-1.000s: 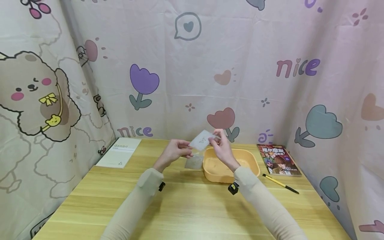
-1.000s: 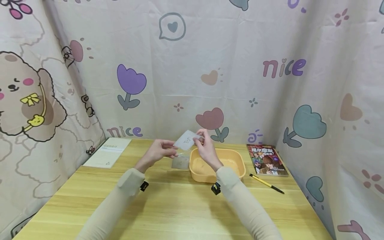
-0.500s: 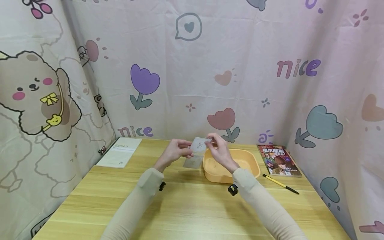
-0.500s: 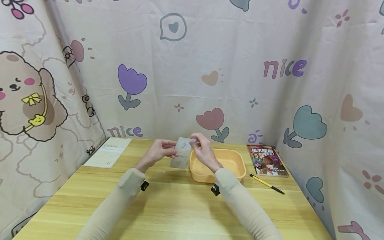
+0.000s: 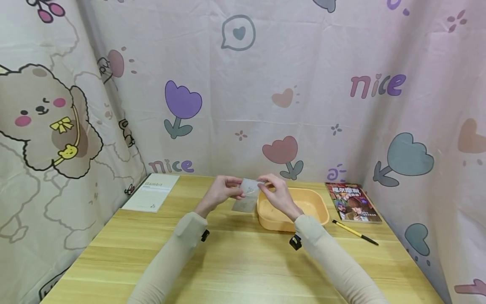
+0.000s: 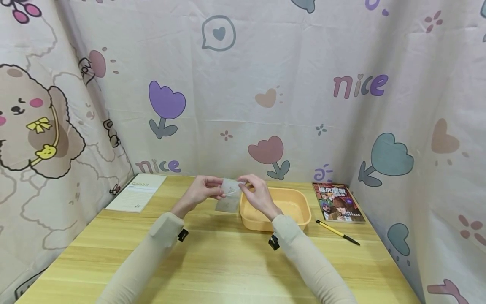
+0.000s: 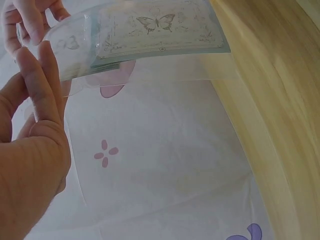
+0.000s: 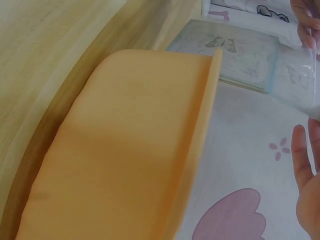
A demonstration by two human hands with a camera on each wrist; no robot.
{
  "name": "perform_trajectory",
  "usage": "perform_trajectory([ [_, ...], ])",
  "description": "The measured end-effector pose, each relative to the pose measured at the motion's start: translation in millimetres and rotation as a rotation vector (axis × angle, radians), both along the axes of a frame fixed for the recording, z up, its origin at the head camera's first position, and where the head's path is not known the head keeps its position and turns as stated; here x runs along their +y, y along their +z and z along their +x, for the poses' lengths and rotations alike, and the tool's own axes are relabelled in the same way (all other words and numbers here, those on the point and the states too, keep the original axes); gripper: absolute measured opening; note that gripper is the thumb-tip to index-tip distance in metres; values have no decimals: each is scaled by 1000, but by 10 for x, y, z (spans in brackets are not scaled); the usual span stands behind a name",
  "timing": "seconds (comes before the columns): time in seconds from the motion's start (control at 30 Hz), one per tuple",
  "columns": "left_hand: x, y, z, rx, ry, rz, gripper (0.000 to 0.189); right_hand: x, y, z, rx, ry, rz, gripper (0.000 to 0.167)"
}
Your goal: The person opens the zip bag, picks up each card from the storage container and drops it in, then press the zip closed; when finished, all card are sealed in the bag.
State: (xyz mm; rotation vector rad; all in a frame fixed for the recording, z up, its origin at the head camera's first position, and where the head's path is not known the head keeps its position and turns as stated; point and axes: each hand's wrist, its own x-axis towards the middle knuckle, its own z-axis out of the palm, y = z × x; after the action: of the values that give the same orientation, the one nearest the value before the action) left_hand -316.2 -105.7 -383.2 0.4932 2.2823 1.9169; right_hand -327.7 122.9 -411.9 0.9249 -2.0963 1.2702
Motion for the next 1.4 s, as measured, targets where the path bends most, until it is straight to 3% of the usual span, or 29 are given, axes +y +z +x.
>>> perform_trajectory([
  [0.37, -12, 31, -19, -7, -20, 9, 33, 30, -28, 3, -51, -5, 41, 11],
  [0.7, -25, 18, -9, 10, -30, 15, 33, 32, -100, 24, -173, 40, 86, 19],
  [0.93, -50, -15, 8, 73, -52, 11, 35, -58, 157, 307, -244, -12, 26, 13],
  [1.03, -76, -28, 15, 113, -57, -16, 37, -49, 161, 297, -284, -17, -18, 13],
  [1.2, -99, -88, 20, 172, -21, -24, 36, -64, 147, 277, -337, 3, -97, 13],
  [1.4, -119, -194, 32, 193, 69, 23, 41, -109, 126, 285, -345, 44, -180, 23],
])
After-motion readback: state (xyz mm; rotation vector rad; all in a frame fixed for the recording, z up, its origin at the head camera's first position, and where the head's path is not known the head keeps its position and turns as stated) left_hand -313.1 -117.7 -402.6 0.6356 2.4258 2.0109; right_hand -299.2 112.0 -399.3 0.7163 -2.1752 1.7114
